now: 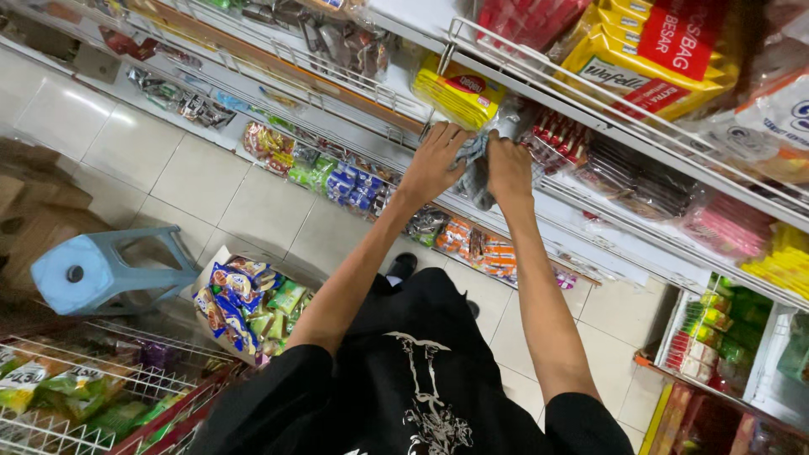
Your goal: The person wipes down supermarket shelves with a cloth, moving snacks and biscuits aside to reach the shelf surfaces.
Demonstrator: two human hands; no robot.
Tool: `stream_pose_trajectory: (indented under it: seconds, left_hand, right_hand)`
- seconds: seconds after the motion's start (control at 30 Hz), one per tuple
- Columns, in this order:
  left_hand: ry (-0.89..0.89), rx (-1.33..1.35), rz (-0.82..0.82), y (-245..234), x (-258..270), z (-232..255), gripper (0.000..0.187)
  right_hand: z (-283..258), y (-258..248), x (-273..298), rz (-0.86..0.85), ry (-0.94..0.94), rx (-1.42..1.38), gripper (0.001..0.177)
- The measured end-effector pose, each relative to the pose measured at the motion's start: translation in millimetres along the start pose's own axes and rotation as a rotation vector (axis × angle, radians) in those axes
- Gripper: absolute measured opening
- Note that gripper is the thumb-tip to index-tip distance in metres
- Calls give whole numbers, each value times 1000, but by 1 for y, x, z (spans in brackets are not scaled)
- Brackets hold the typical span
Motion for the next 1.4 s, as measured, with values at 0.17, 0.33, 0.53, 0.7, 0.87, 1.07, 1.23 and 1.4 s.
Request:
stream_pose_trajectory:
  seconds: [0.17,0.33,0.53,0.7,0.87,1.07,1.23,1.4]
  left_hand:
    - [25,21,107,-6,3,17,65]
    - [-12,35,122,0,7,16,60]
    - [29,-3,54,3,4,6,59]
    - [30,-12,53,8,10,6,65]
    - [-108,57,101,27,39,11,77]
    - [-724,689,163,69,140,-1,75]
    - [-1214,1100,204,40,159,-88,77]
    - [-1244,1093,336,57,161,-124,79]
  right_hand:
    - [-24,-40,16,135,97,-85,56]
    - [-41,-80,44,553,95,-230,56]
    - [-11,-57,23,363,305,-327,29]
    - [-4,-40,26,396,228,-288,39]
    - [-11,-45,43,433,254,-353,49]
    - [-71,14,66,301,342,-846,40]
    - [-170,60,80,63,117,-900,69]
    - [-136,55,84,-71,102,-1233,94]
Point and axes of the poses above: each hand's wrist, its own x-axis away from the middle knuckle, its own y-axis out of the palm, z = x × y, the point moved 5 cm from there along -x, towards the middle knuckle, and after that the axes turned 14 degrees about z, right-handed, at the moved point
